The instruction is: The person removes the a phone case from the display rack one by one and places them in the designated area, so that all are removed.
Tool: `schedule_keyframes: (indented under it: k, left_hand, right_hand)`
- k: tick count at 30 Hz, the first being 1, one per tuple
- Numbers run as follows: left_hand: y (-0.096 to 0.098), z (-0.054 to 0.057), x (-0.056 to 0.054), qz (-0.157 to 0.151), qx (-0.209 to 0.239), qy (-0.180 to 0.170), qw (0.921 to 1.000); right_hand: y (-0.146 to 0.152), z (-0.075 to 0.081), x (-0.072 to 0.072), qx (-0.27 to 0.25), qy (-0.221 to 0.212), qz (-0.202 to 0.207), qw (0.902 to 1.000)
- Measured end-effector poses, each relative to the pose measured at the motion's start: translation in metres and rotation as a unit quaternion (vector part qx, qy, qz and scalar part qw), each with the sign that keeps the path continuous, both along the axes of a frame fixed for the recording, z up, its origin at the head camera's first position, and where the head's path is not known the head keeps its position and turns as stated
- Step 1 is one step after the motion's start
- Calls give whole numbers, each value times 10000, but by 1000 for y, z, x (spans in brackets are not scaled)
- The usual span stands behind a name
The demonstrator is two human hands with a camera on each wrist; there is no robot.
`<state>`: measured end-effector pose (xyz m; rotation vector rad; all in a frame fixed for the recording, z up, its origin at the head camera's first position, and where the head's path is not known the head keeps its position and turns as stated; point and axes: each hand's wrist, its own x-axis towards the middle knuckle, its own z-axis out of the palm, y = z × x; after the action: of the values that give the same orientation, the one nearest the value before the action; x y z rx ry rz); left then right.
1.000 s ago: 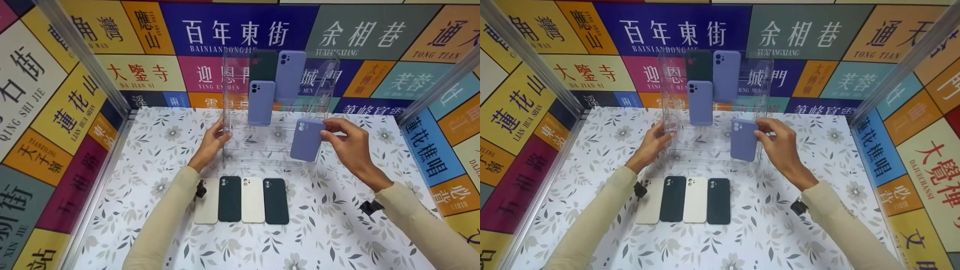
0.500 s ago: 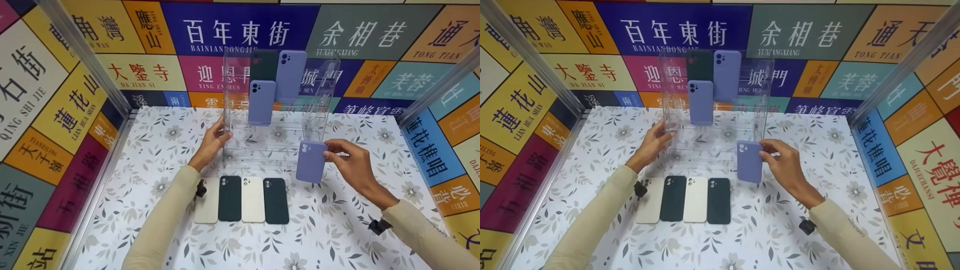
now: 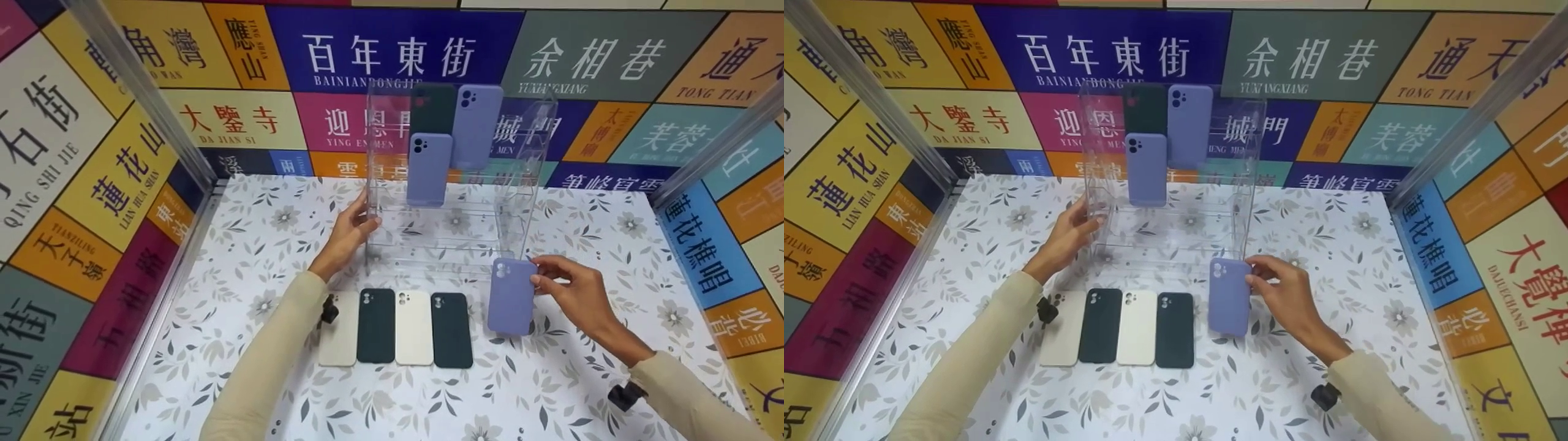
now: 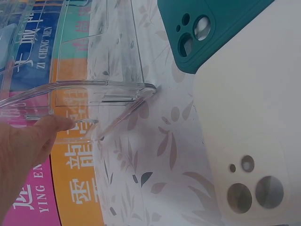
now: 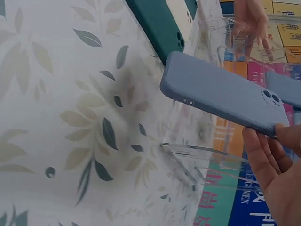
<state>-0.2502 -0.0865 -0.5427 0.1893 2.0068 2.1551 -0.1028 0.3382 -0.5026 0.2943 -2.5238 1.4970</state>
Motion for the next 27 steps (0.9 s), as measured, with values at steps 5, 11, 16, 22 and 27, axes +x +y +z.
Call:
schedule_keyframes:
  k: [5,11,16,22,27]
  left_hand:
    - [0,0,0,-10,-14,-33,10000]
    - [-1,0,1,-7,-104,-10,9999]
    - [0,0,0,12,-16,61,10000]
    - [0,0,-1,7,-55,161,9999]
    - [-1,-1,-1,-1,-123,161,9998]
  right_hand:
    - [3,-12,6,-128,-518,141,9985]
    - [3,-29,10,-453,-1108,243,9925]
    - [3,-40,11,-721,-1582,263,9844]
    - [2,-52,9,-1099,-2092,282,9713]
    - [-1,-63,7,-1071,-2312,312,9665]
